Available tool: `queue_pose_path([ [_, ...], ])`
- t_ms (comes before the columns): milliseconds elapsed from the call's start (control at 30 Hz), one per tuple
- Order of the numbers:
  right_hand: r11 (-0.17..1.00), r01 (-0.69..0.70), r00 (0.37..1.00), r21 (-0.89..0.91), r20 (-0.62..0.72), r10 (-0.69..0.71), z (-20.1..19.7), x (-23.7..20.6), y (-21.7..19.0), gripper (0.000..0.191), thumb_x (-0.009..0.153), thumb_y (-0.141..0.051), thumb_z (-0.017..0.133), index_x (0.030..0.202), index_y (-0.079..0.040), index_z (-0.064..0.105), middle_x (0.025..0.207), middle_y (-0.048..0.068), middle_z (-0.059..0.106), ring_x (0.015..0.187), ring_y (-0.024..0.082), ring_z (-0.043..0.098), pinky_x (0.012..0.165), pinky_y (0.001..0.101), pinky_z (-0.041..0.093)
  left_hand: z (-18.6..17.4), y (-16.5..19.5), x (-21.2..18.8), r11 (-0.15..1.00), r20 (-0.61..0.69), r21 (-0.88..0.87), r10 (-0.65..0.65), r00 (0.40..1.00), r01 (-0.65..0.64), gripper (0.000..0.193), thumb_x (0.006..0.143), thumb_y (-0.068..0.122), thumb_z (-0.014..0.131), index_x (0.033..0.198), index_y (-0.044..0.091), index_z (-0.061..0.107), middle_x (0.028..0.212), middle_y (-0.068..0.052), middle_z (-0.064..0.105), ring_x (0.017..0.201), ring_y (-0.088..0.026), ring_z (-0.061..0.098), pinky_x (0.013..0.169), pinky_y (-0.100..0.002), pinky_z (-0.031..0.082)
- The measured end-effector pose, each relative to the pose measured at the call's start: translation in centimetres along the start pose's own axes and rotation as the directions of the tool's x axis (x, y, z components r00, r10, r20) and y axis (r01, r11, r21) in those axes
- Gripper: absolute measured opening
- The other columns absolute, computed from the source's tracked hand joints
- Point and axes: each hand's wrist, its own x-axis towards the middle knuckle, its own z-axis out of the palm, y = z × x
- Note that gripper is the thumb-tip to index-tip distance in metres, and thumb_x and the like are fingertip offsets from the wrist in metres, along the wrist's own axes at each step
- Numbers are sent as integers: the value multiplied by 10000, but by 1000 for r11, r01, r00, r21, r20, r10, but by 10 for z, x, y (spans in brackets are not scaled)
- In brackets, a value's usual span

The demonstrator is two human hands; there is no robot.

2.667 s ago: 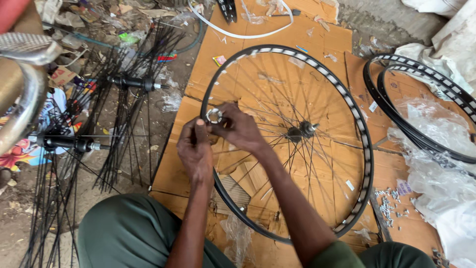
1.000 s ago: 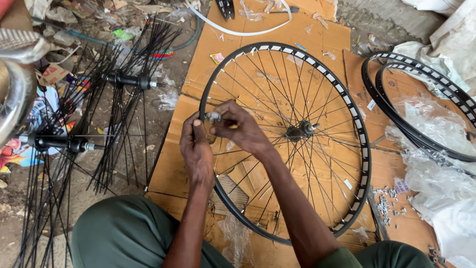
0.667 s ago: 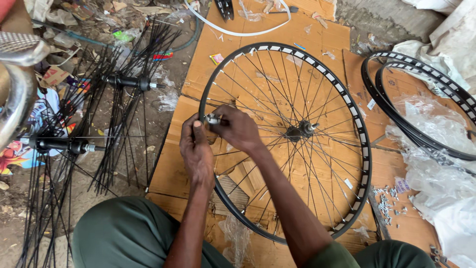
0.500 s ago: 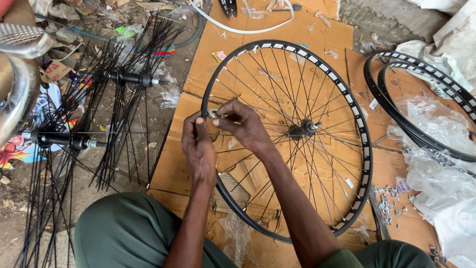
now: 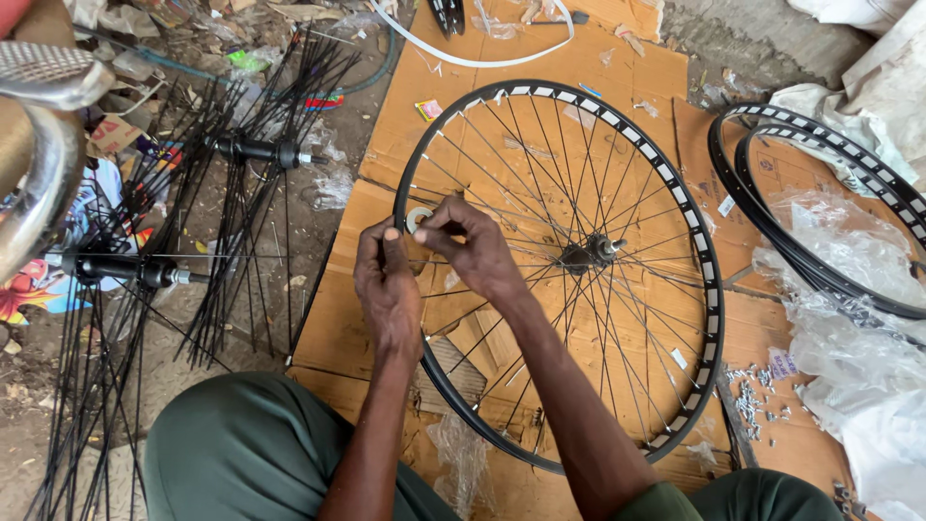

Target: The person uses a spoke wrench to tighten the nipples on the spokes of a bicycle wheel. The person repeatedly rotates the wrench on individual spokes to adjust tension.

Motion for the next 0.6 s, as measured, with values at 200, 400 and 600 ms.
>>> queue_pose_path([
  [200,703,-407,907,-583,-165,387,20,19,-12,320,856,-345,800,1079,-158,669,894,75,773,811,202,714,738,378,550,0,1,2,999,-2,2,51,999,-51,301,1077,287,509,1176,44,656,935,-14,609,816,-111,483,755,-309,444],
  [400,899,-275,954,-341,17,298,8,11,-19,404,797,-268,815,1142,-102,687,1024,52,752,868,156,747,777,333,580,0,2,0,1000,-12,-6,-30,999,30,297,1055,287,512,1183,69,668,852,-14,590,778,-103,509,692,-304,447],
  [600,937,-339,940,81,80,333,2,1,-10,334,918,-171,717,1211,-87,581,1088,66,720,1018,147,689,897,331,561,0,4,0,1000,-7,-12,2,1000,-2,298,1068,282,506,1187,73,681,858,-19,587,759,-110,476,681,-304,421],
])
